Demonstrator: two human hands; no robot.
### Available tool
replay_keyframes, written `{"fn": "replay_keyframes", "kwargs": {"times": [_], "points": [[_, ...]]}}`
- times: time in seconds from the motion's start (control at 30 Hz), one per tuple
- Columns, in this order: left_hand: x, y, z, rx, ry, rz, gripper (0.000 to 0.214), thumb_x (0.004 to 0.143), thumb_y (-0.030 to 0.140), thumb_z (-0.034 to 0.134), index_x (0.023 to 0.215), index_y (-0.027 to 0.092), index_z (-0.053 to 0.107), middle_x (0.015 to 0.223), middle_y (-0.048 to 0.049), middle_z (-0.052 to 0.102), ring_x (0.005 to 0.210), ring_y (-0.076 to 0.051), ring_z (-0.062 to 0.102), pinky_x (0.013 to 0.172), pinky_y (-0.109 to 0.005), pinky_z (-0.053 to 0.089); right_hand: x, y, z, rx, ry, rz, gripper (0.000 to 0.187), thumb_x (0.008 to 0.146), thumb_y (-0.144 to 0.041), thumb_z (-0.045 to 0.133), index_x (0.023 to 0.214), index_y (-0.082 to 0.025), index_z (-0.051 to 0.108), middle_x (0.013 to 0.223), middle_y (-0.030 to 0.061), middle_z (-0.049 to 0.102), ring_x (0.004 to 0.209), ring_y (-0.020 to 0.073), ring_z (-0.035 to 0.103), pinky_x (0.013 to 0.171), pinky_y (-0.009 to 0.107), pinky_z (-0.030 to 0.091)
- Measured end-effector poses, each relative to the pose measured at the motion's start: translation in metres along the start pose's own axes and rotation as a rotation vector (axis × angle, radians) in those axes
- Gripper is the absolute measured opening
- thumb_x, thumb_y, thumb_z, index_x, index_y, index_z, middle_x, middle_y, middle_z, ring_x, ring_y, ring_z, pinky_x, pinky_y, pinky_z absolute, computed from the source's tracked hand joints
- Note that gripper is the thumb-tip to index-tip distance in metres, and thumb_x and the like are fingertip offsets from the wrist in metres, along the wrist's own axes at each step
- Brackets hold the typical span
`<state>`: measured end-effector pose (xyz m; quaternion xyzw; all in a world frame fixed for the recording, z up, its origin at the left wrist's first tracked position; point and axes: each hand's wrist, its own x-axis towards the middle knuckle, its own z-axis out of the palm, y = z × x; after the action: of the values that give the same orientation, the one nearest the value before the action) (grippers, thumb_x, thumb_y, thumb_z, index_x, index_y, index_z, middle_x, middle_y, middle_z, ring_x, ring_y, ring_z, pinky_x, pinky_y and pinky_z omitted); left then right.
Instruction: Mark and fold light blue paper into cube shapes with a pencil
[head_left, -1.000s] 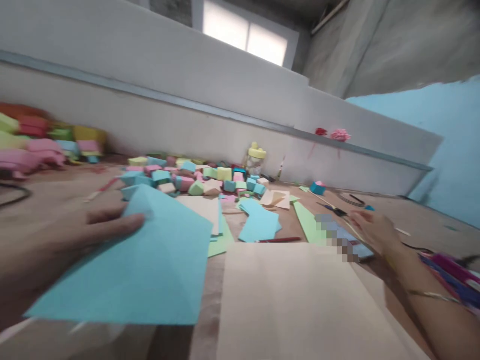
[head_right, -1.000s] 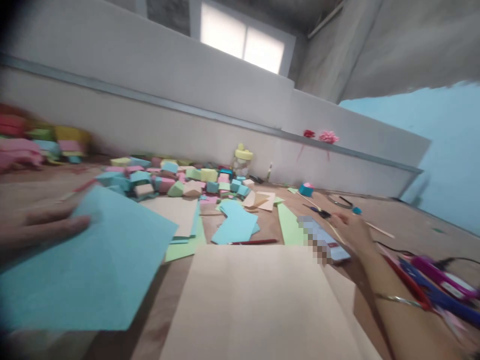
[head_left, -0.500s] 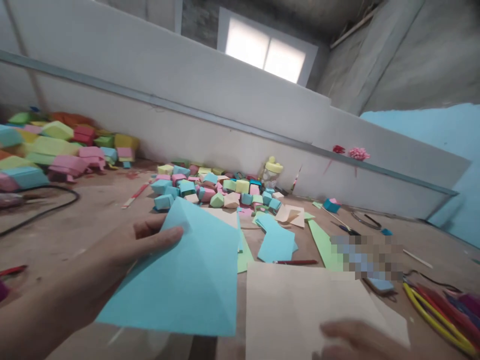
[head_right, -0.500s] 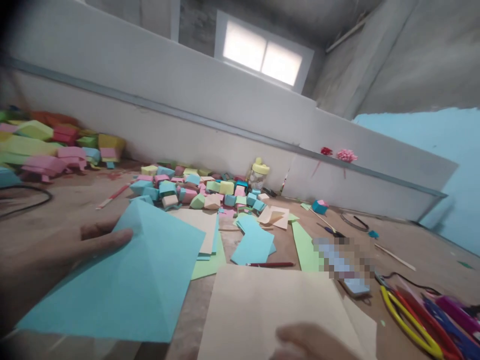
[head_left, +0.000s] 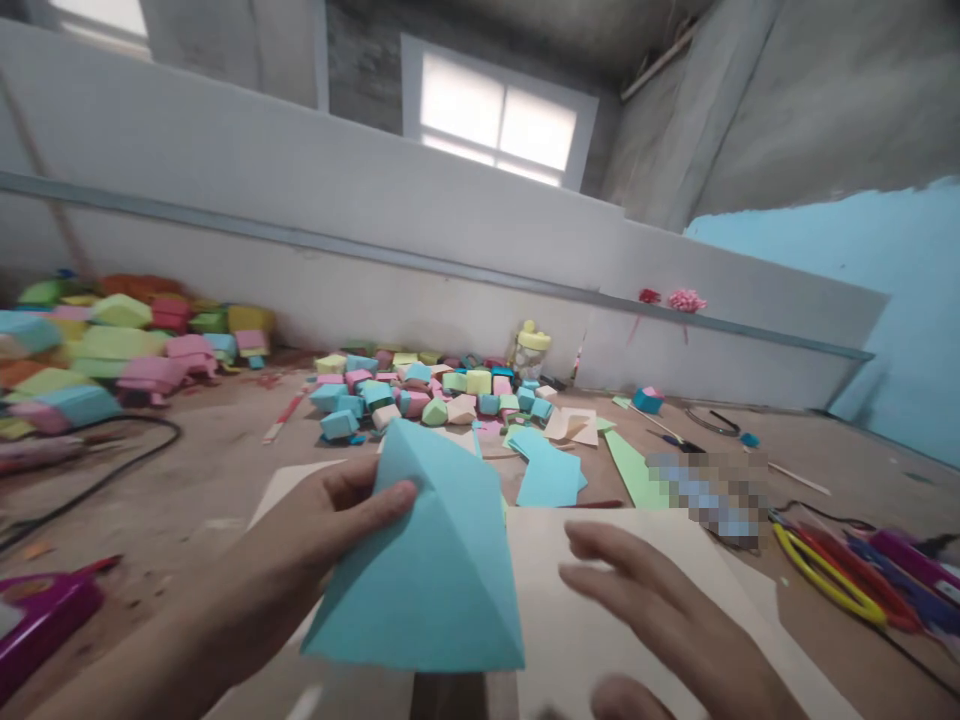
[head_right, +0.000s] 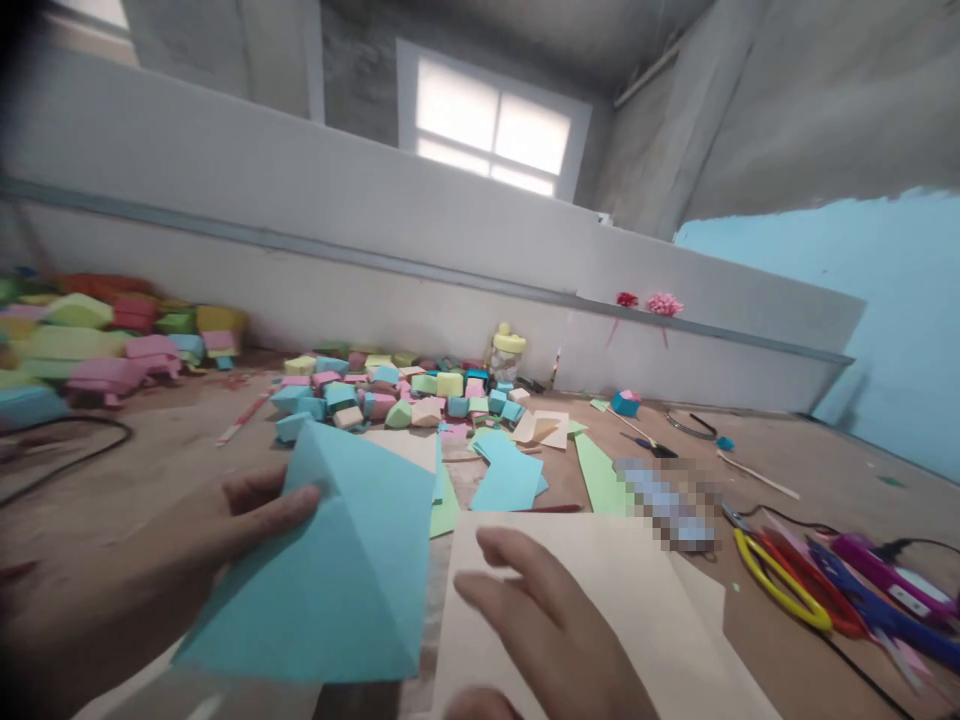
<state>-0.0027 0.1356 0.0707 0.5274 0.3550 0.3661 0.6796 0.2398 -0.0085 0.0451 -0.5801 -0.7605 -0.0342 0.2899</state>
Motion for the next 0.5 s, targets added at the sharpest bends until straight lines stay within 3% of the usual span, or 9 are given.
{"fn": "replay_keyframes", "kwargs": {"times": [0.03, 0.1, 0.17, 0.23, 0.37, 0.5], "points": [[-0.006, 0.001, 0.007, -0.005, -0.019, 0.03, 0.044, 0.07, 0.042, 0.07, 0.108, 0.019, 0.064, 0.082, -0.0014, 0.071, 0.074, -0.02, 0.065, 0.064, -0.028, 0.053, 0.009, -0.007, 0.004, 0.001, 0.025, -0.081, 0.05, 0.078, -0.036, 0.063, 0.126, -0.032, 0.049, 0.134, 0.0052, 0.049, 0.118, 0.0265, 0.052, 0.089, 0.033, 0.052], [-0.019, -0.002, 0.02, -0.035, -0.01, 0.056, 0.042, 0.068, 0.04, 0.071, 0.104, 0.019, 0.067, 0.087, -0.0038, 0.072, 0.077, -0.021, 0.065, 0.066, -0.028, 0.052, 0.024, -0.02, 0.014, 0.075, 0.136, -0.064, 0.046, 0.078, -0.044, 0.061, 0.118, -0.024, 0.054, 0.129, 0.0095, 0.053, 0.118, 0.027, 0.05, 0.092, 0.036, 0.049], [-0.03, -0.011, 0.033, -0.095, 0.062, 0.116, 0.034, 0.064, 0.036, 0.075, 0.092, 0.018, 0.071, 0.082, -0.0046, 0.072, 0.074, -0.02, 0.063, 0.063, -0.025, 0.05, 0.029, -0.03, 0.025, 0.183, 0.184, -0.093, 0.023, 0.082, -0.034, 0.055, 0.102, -0.023, 0.059, 0.115, 0.0087, 0.062, 0.108, 0.0229, 0.058, 0.086, 0.032, 0.052], [-0.039, -0.022, 0.043, -0.196, 0.138, 0.14, 0.024, 0.061, 0.034, 0.077, 0.079, 0.019, 0.072, 0.069, -0.0027, 0.071, 0.061, -0.017, 0.06, 0.056, -0.022, 0.047, 0.026, -0.037, 0.033, 0.247, 0.24, -0.119, 0.014, 0.083, -0.022, 0.051, 0.093, -0.025, 0.06, 0.104, 0.0061, 0.066, 0.099, 0.0196, 0.062, 0.081, 0.029, 0.053], [-0.056, -0.04, 0.055, -0.21, 0.235, 0.14, 0.027, 0.059, 0.036, 0.079, 0.079, 0.02, 0.072, 0.071, -0.0031, 0.072, 0.068, -0.02, 0.062, 0.059, -0.024, 0.049, 0.005, -0.046, 0.046, 0.317, 0.325, 0.009, 0.028, 0.082, -0.037, 0.055, 0.108, -0.027, 0.056, 0.11, 0.0067, 0.064, 0.103, 0.0245, 0.06, 0.085, 0.035, 0.051], [-0.069, -0.047, 0.06, -0.278, 0.168, 0.096, 0.033, 0.059, 0.037, 0.08, 0.088, 0.023, 0.072, 0.08, -0.0031, 0.072, 0.078, -0.022, 0.065, 0.067, -0.027, 0.052, -0.009, -0.05, 0.054, 0.426, 0.329, 0.206, 0.052, 0.078, -0.055, 0.053, 0.121, -0.024, 0.051, 0.128, 0.0094, 0.054, 0.118, 0.0305, 0.05, 0.095, 0.043, 0.045]]}}
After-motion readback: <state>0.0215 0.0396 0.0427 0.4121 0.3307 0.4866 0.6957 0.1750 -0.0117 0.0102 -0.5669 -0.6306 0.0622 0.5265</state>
